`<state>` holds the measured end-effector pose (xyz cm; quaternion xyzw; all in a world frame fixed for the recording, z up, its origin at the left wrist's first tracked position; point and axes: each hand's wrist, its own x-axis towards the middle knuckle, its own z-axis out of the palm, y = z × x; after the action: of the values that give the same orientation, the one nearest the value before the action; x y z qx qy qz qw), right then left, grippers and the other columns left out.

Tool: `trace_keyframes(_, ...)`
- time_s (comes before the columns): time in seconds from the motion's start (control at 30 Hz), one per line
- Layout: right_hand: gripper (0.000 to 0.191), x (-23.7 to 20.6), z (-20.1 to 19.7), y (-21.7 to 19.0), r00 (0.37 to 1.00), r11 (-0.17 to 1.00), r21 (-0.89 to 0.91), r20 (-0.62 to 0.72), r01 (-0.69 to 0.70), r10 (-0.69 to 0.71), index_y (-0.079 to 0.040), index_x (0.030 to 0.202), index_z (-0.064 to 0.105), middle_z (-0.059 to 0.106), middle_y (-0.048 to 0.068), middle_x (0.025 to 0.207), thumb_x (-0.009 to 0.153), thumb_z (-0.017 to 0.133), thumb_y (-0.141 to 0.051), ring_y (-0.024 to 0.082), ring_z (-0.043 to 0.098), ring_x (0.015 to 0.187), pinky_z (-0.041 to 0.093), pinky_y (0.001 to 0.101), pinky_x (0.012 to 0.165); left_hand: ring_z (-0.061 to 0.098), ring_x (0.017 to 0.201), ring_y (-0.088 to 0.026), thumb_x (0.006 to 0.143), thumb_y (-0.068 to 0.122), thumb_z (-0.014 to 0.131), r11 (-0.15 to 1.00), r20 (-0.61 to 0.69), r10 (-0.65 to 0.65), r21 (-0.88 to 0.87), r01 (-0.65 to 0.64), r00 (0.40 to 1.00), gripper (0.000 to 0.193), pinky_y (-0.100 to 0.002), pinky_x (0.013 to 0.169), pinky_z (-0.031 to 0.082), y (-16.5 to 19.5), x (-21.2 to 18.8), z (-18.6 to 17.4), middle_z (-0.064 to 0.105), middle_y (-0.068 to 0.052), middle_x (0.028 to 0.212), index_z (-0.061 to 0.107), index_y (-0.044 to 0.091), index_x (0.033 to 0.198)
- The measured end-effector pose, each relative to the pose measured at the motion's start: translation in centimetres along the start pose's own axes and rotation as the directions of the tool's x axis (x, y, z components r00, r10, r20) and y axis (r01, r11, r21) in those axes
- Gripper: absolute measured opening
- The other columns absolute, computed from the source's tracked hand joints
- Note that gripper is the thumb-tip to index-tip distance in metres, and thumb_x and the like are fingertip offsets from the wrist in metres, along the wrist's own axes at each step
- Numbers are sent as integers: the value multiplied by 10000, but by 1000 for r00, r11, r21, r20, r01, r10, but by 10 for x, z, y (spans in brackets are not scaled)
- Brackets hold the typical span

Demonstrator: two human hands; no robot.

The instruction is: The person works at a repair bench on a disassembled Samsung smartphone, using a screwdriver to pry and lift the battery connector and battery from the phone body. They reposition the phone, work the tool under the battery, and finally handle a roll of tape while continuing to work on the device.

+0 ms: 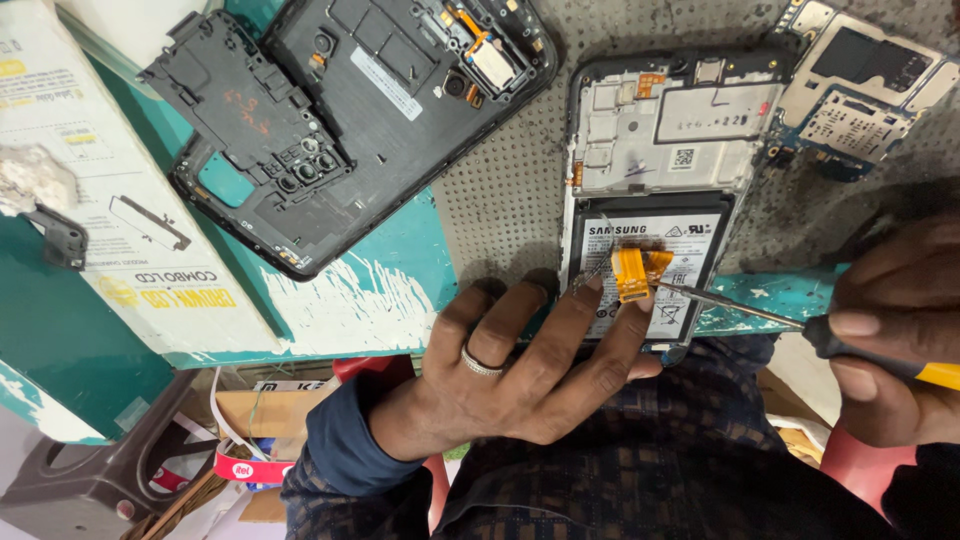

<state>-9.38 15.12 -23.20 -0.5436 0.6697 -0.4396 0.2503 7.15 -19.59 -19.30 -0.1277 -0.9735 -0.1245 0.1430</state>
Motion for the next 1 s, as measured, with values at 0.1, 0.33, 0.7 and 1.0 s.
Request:
trace_keyframes(0.1,465,-4,4,-2,999,999,-23,-29,-39,38,-138,1213,595,685,-12,841,815,771,-302,147,733,790,635,344,747,564,1101,-174,1118,571,531,1000,3,-2,3,2,1000,421,-367,899,465,0,0,0,580,9,1315,681,262,1362)
trace_keyframes(0.33,460,-2,1,3,1000,1000,-4,-19,-14,14,-131,1193,606,690,-9,823,804,773,-313,168,733,768,632,348,736,568,1097,-176,1128,545,551,1000,0,4,-6,-4,1000,394,-368,897,465,-1,2,0,584,6,1312,676,250,1359)
trace_keyframes(0.7,412,5,4,-5,993,996,34,-80,-85,88,-137,1122,621,682,9,852,773,803,-257,172,733,788,632,329,740,561,1108,-184,1122,541,574,1000,14,-2,-25,2,1000,383,-375,920,464,0,2,-4,578,-3,1327,681,254,1353)
trace_keyframes(1.0,436,8,1,4,999,998,45,-34,-35,37,-154,1125,640,681,-5,851,752,814,-297,168,729,775,623,348,714,553,1101,-186,1122,544,606,1000,6,-2,-29,2,1000,365,-375,933,458,0,6,-6,584,-16,1331,703,262,1331)
